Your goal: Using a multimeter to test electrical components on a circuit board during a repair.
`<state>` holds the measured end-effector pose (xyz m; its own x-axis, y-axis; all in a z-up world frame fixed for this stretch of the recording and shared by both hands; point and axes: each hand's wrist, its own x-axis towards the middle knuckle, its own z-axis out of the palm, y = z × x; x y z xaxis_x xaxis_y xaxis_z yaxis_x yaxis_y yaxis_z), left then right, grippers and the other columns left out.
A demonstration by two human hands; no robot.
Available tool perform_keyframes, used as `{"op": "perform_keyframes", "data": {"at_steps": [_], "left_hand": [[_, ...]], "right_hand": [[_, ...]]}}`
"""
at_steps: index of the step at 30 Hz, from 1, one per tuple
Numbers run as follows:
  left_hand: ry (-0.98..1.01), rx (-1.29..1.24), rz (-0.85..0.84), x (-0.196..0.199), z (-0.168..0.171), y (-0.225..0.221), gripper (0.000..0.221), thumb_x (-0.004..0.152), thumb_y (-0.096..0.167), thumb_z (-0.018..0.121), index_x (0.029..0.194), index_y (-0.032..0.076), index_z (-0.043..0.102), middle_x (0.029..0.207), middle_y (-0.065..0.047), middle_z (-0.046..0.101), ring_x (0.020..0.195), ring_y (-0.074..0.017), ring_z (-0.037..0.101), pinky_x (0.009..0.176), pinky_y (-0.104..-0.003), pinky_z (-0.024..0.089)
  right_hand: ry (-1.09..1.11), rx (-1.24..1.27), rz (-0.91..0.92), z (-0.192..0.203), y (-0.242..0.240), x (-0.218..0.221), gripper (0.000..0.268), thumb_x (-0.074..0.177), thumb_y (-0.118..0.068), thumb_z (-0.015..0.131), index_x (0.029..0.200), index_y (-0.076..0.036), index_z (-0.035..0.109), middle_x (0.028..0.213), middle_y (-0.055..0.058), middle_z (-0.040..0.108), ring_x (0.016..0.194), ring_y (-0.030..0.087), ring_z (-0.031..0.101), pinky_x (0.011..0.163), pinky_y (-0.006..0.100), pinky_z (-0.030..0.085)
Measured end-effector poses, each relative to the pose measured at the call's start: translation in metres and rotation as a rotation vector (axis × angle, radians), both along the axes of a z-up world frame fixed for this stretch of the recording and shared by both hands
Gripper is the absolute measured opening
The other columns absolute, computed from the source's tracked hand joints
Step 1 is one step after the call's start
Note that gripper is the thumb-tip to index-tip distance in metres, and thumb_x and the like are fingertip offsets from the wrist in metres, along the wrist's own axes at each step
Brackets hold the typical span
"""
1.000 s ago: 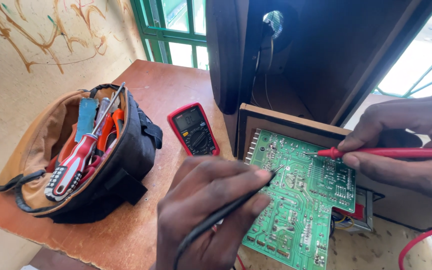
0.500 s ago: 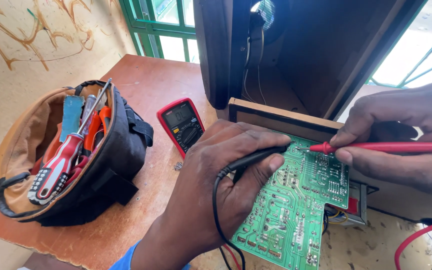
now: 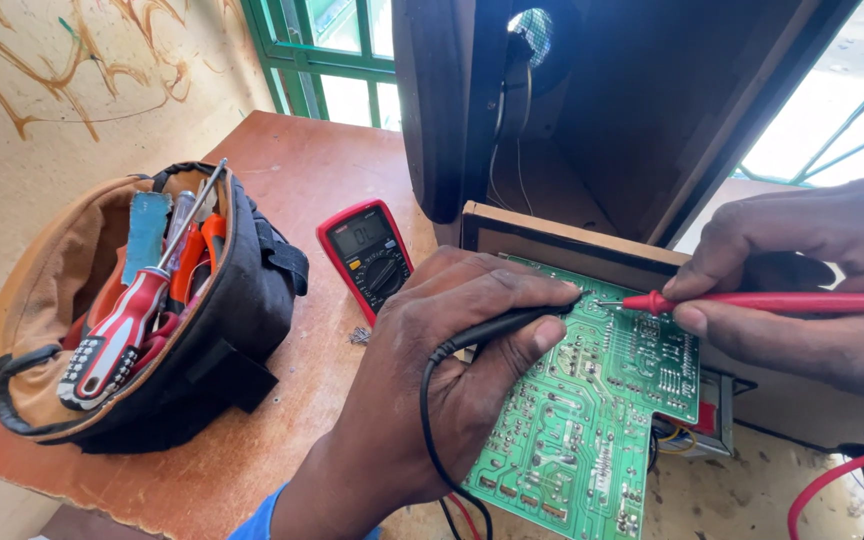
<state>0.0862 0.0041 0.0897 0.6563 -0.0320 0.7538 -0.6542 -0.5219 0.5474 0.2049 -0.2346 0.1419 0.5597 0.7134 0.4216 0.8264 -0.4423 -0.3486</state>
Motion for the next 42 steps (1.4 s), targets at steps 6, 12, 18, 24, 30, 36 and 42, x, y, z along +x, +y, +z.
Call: {"op": "perform_keyframes", "data": {"at_steps": [6,12,18,24,30,36,42], "left_hand": [[-0.012,0.013,-0.009,0.000,-0.002,0.002,0.021,0.099,0.023,0.059,0.108,0.009,0.072,0.106,-0.009,0.078,0.100,-0.0249,0.074,0.095,-0.036,0.052],[0.005,-0.008,-0.004,0.000,-0.004,0.004,0.021,0.099,0.024,0.058,0.108,0.010,0.072,0.105,-0.008,0.078,0.102,-0.0241,0.074,0.096,-0.036,0.051],[-0.003,-0.012,-0.021,0.001,-0.007,0.007,0.020,0.100,0.022,0.058,0.108,0.010,0.071,0.106,-0.008,0.077,0.102,-0.0237,0.075,0.098,-0.036,0.050],[-0.001,-0.016,-0.025,0.004,-0.010,0.008,0.022,0.100,0.022,0.057,0.109,0.008,0.071,0.107,-0.009,0.078,0.102,-0.0251,0.075,0.097,-0.037,0.050],[0.005,-0.012,-0.038,0.007,-0.011,0.008,0.023,0.100,0.022,0.056,0.109,0.007,0.070,0.107,-0.010,0.077,0.101,-0.0253,0.075,0.097,-0.037,0.051],[-0.002,-0.015,-0.044,0.007,-0.012,0.008,0.022,0.100,0.022,0.057,0.109,0.007,0.070,0.107,-0.010,0.077,0.100,-0.0258,0.075,0.096,-0.038,0.051],[0.013,-0.008,-0.038,0.006,-0.010,0.007,0.022,0.100,0.022,0.057,0.109,0.008,0.070,0.107,-0.009,0.078,0.102,-0.0251,0.075,0.098,-0.037,0.051]], "right_hand": [[-0.024,-0.044,-0.058,0.001,0.000,-0.002,0.007,0.070,-0.025,0.085,0.072,-0.018,0.086,0.058,-0.005,0.080,0.040,0.007,0.060,0.040,0.022,0.040],[0.008,-0.019,-0.111,-0.010,-0.007,0.003,0.013,0.068,-0.027,0.084,0.076,-0.018,0.086,0.049,-0.003,0.072,0.038,0.010,0.058,0.041,0.024,0.040],[0.034,0.006,-0.153,-0.020,-0.009,0.004,0.009,0.072,-0.019,0.083,0.078,-0.013,0.084,0.066,-0.001,0.074,0.051,0.010,0.060,0.046,0.023,0.040],[0.037,0.007,-0.115,-0.025,-0.012,0.006,0.015,0.075,-0.015,0.080,0.089,-0.009,0.080,0.073,0.003,0.072,0.062,0.012,0.066,0.058,0.023,0.048],[-0.082,-0.286,0.026,-0.095,-0.098,0.145,0.040,0.073,-0.042,0.075,0.111,-0.040,0.085,0.058,-0.013,0.066,0.051,0.002,0.060,0.062,0.021,0.036],[-0.088,-0.265,-0.194,-0.081,-0.082,0.095,0.030,0.074,-0.036,0.078,0.103,-0.036,0.088,0.076,-0.008,0.057,0.063,0.011,0.052,0.063,0.026,0.033],[-0.152,-0.455,-0.069,-0.092,-0.098,0.133,0.047,0.080,-0.046,0.066,0.126,-0.050,0.077,0.087,-0.021,0.074,0.071,-0.002,0.066,0.073,0.018,0.039]]}}
